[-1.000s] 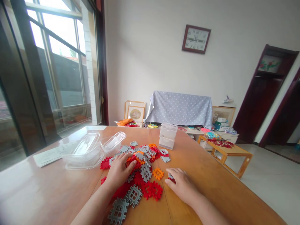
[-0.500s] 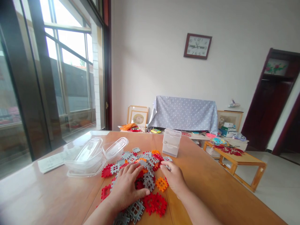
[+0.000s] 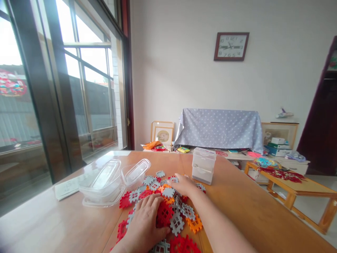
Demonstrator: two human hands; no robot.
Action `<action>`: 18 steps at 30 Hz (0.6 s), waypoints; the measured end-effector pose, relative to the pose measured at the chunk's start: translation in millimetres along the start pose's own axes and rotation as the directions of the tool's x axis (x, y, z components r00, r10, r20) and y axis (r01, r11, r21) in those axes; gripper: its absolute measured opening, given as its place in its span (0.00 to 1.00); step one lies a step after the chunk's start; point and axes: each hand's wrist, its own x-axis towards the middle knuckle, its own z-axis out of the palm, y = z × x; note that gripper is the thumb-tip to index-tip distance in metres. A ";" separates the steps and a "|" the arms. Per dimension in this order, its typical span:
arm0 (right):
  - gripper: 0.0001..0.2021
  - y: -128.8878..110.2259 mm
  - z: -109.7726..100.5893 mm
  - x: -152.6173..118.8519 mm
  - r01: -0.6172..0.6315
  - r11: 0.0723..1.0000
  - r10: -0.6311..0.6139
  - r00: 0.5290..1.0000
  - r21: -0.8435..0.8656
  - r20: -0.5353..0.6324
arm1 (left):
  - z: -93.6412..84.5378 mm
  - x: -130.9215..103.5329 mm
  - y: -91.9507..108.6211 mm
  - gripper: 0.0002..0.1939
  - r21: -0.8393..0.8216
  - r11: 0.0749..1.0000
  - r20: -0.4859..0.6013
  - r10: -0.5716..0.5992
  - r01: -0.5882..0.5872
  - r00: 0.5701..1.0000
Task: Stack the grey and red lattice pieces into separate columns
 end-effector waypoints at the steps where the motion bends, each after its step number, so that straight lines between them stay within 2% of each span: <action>1: 0.28 2.4 2.3 -1.9 -0.008 1.000 0.008 1.000 -0.013 0.013 | -0.5 0.2 0.4 0.31 0.004 1.000 -0.013 -0.008 0.008 1.000; 5: 0.22 11.0 8.2 -15.9 -0.025 0.999 0.026 0.999 -0.047 0.030 | -4.1 1.2 2.3 0.23 0.040 0.998 -0.034 -0.055 0.056 0.998; 9: 0.19 19.2 2.7 -32.4 -0.029 0.998 0.032 0.998 -0.052 0.053 | -9.4 2.8 2.4 0.14 0.087 0.991 -0.029 -0.095 0.097 0.995; 14: 0.17 13.0 -16.7 -62.2 0.072 0.982 -0.102 0.981 0.173 0.168 | -11.9 4.3 -0.3 0.12 0.123 0.985 -0.045 -0.115 0.120 0.992; 18: 0.15 -2.6 -37.2 -79.6 0.029 0.948 -0.147 0.923 0.318 0.356 | -10.9 4.0 -2.1 0.12 0.099 0.987 -0.068 -0.120 0.127 0.990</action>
